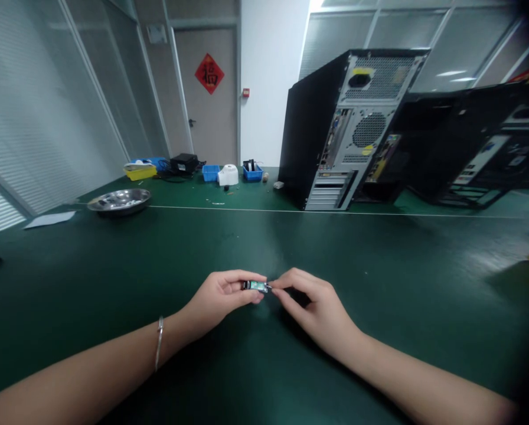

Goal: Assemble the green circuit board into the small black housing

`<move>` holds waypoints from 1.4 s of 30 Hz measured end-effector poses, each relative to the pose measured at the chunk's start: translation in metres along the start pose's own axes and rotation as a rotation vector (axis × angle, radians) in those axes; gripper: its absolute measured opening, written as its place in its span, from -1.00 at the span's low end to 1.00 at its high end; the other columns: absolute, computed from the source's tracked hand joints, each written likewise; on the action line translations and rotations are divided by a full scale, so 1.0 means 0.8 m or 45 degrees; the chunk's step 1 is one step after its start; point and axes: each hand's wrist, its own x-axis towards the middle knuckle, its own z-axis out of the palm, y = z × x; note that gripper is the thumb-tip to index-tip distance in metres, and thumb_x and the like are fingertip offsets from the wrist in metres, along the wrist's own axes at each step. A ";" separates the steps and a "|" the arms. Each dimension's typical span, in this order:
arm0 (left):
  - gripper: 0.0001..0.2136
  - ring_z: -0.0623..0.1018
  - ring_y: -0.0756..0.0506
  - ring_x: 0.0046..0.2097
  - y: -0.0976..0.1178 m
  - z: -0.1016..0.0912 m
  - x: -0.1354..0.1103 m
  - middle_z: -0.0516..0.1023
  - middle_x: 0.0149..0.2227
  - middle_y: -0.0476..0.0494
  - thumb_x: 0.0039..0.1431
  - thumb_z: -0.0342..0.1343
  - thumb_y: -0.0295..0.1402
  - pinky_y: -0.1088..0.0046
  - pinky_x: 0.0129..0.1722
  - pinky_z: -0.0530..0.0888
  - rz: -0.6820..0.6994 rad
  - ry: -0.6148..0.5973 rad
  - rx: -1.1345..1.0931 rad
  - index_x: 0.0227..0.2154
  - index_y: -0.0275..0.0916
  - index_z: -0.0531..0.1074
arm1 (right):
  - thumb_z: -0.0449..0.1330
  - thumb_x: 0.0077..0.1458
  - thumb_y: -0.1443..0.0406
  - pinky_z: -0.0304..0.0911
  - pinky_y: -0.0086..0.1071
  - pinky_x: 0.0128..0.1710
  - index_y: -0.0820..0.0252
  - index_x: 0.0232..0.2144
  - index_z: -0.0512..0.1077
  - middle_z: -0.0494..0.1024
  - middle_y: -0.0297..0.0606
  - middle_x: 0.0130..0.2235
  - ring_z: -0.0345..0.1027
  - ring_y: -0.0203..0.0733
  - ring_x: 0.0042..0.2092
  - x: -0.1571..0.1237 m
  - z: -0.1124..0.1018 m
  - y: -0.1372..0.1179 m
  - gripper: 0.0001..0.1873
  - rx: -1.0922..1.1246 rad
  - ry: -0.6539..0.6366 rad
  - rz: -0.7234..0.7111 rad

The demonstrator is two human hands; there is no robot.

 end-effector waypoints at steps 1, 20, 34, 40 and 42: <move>-0.67 0.64 -0.11 -0.19 0.000 -0.002 0.001 0.68 -0.26 -0.19 0.07 0.31 -0.36 0.28 0.00 0.52 -0.011 -0.022 -0.019 -0.08 -0.30 0.56 | 0.13 0.25 0.33 0.35 -0.35 -0.25 0.13 -0.28 0.51 0.57 -0.24 -0.30 0.45 -0.19 -0.26 0.000 0.000 0.000 -0.85 -0.014 0.005 -0.009; -0.68 0.67 -0.14 -0.22 -0.002 -0.006 -0.001 0.70 -0.30 -0.23 0.20 0.18 -0.29 0.28 -0.04 0.55 0.001 -0.073 0.107 -0.04 -0.34 0.54 | 0.12 0.26 0.30 0.33 -0.35 -0.27 0.12 -0.32 0.51 0.59 -0.28 -0.34 0.43 -0.20 -0.30 0.000 -0.001 -0.001 -0.83 -0.135 -0.079 0.061; -0.64 0.67 -0.15 -0.24 -0.001 -0.004 -0.001 0.69 -0.30 -0.27 0.19 0.19 -0.21 0.29 -0.10 0.56 0.001 -0.045 0.067 -0.06 -0.37 0.55 | 0.12 0.26 0.30 0.33 -0.36 -0.28 0.12 -0.33 0.50 0.57 -0.28 -0.36 0.43 -0.20 -0.31 0.000 0.000 -0.003 -0.83 -0.139 -0.065 0.074; -0.61 0.66 -0.14 -0.26 -0.003 -0.005 -0.001 0.69 -0.32 -0.26 0.14 0.23 -0.18 0.29 -0.10 0.55 -0.019 -0.042 0.047 -0.06 -0.36 0.56 | 0.12 0.26 0.31 0.32 -0.36 -0.28 0.13 -0.33 0.50 0.57 -0.27 -0.35 0.43 -0.20 -0.31 -0.001 0.001 -0.003 -0.84 -0.126 -0.048 0.051; -0.60 0.66 -0.14 -0.27 -0.003 -0.005 -0.001 0.69 -0.33 -0.26 0.13 0.24 -0.17 0.29 -0.10 0.55 -0.030 -0.048 0.033 -0.06 -0.36 0.56 | 0.12 0.25 0.32 0.31 -0.36 -0.28 0.13 -0.33 0.50 0.57 -0.27 -0.35 0.42 -0.20 -0.31 -0.001 0.001 -0.003 -0.84 -0.129 -0.042 0.047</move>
